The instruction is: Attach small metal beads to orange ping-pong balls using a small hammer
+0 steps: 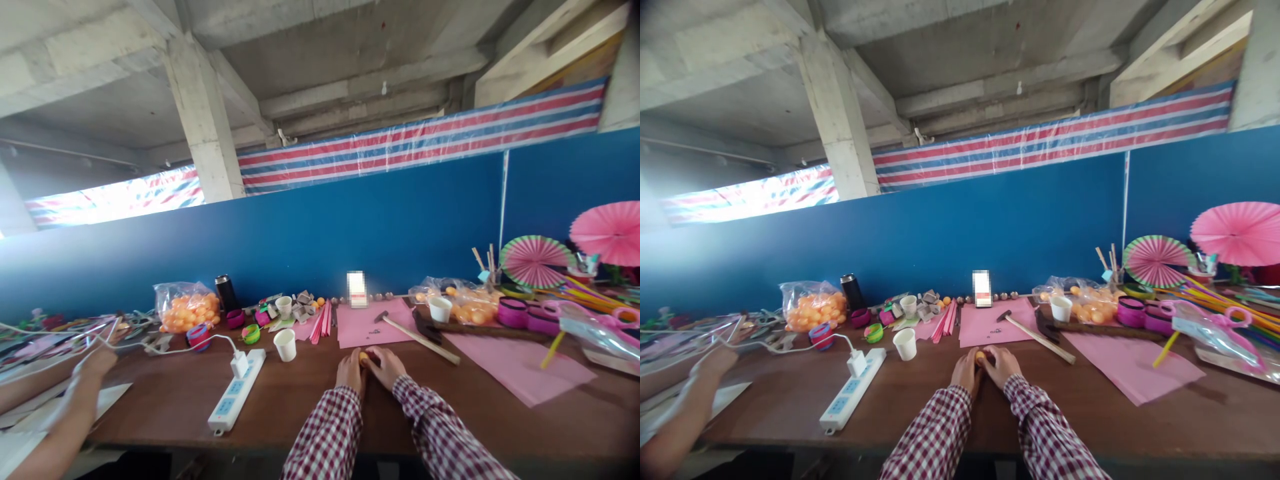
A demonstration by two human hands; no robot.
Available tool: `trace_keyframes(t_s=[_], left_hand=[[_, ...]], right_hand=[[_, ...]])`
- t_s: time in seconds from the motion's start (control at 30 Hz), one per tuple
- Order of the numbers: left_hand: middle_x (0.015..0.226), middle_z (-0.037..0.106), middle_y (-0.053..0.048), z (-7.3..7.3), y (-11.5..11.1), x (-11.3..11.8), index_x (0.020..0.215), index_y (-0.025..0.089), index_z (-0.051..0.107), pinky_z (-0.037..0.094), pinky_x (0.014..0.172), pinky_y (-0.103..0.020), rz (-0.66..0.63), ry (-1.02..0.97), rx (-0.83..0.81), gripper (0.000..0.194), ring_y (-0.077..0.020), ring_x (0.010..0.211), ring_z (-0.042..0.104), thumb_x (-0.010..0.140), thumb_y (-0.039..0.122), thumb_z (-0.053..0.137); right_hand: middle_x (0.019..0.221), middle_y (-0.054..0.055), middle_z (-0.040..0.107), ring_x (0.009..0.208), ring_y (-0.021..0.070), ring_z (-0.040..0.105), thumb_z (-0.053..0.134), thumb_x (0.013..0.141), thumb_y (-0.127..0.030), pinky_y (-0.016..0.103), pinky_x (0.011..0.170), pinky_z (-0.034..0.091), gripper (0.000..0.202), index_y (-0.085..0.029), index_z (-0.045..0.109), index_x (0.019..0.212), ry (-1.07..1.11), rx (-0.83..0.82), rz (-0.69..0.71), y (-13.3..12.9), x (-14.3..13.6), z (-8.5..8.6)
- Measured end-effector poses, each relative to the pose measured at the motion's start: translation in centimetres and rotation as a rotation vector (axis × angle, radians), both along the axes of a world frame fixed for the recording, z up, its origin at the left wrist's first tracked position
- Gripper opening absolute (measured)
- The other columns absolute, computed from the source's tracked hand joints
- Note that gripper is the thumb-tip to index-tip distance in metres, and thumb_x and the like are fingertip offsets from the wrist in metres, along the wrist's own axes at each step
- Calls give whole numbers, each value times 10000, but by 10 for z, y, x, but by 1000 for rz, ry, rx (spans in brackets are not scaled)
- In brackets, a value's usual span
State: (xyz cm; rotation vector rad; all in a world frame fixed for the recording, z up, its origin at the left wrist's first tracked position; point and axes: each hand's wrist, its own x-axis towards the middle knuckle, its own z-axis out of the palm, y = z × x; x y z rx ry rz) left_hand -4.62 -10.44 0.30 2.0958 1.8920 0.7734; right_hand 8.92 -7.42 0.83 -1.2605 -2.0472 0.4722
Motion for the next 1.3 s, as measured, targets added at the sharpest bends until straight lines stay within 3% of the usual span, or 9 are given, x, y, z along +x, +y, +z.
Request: trace_keyframes(t_s=[0.43, 0.83, 0.97, 1.13, 1.3], left_hand=[[991, 585, -73, 0, 0, 4, 1018, 157, 488, 317, 829, -284, 28, 16, 12, 294, -196, 954, 481, 753, 194, 367], [960, 574, -77, 6, -5, 3, 961, 153, 497, 324, 823, -298, 3, 13, -1, 256, -204, 943, 481, 737, 257, 428], [965, 569, -83, 7, -6, 3, 978, 150, 489, 336, 825, -309, 4, 2, -10, 324, -216, 955, 478, 688, 295, 502], [1117, 520, -107, 4, -5, 2, 1190, 128, 361, 291, 900, -316, 10, -26, -13, 553, -218, 1038, 440, 665, 219, 507], [1074, 550, -78, 5, -5, 3, 1120, 151, 437, 310, 881, -315, -11, -14, 19, 440, -216, 1015, 451, 684, 199, 477]], right_hand=[[848, 34, 644, 820, 176, 566, 431, 720, -451, 268, 731, 391, 325, -232, 613, 877, -35, 6, -14, 0, -1, 1], [848, 21, 644, 826, 176, 564, 416, 726, -458, 270, 736, 397, 326, -247, 615, 876, 0, 12, -11, 0, -1, 0], [855, 27, 647, 828, 175, 570, 413, 731, -453, 268, 731, 401, 333, -236, 609, 889, 7, 12, -11, 2, 0, -3], [865, 32, 655, 844, 178, 573, 424, 727, -462, 273, 750, 400, 365, -218, 583, 947, 19, 12, -7, 3, 0, -4], [875, 33, 650, 840, 179, 575, 411, 733, -471, 278, 750, 402, 365, -222, 587, 934, 21, 12, 8, 2, 1, -3]])
